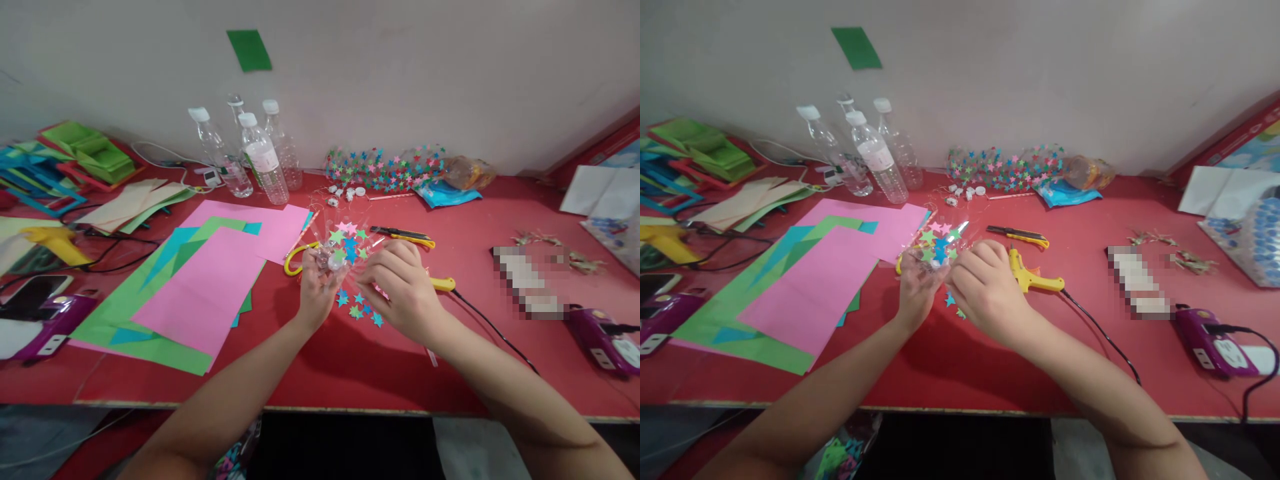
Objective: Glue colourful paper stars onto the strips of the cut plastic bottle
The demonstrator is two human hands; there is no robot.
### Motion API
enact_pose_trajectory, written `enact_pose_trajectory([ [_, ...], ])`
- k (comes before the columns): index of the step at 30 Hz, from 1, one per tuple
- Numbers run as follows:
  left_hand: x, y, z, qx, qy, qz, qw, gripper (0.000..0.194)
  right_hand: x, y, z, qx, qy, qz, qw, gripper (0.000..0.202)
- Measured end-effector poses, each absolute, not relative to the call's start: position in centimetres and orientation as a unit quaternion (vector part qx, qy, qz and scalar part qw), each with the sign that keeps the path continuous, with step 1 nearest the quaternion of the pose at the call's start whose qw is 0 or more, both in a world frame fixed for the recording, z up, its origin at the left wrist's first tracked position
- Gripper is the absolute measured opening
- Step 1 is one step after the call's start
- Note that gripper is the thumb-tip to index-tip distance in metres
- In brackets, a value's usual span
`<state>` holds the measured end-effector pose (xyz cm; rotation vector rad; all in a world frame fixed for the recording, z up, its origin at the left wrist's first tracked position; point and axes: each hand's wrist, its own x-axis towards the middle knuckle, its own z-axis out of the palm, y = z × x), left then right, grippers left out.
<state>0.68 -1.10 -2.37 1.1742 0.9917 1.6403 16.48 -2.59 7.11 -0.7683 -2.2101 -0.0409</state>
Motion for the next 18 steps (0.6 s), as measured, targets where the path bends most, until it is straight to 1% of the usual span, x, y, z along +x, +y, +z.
enact_pose_trajectory([
  [6, 0.73, -1.17, -2.25, 0.475, 0.393, 0.656, 0.434, 0.037, 16.57, -2.75, 7.04, -0.277, -0.882, -0.039, 0.38, 0.02],
  [11, 0.7, -1.22, -1.8, 0.475, 0.391, 0.664, 0.425, 0.037, 16.72, -2.61, 7.14, -0.311, -0.875, -0.034, 0.369, 0.008],
  [15, 0.64, -1.3, -1.59, 0.473, 0.406, 0.657, 0.424, 0.038, 16.86, -2.6, 7.19, -0.31, -0.876, -0.054, 0.365, 0.014],
  [18, 0.54, -1.14, -2.07, 0.474, 0.401, 0.66, 0.423, 0.037, 16.97, -2.62, 7.29, -0.308, -0.879, -0.055, 0.359, 0.013],
])
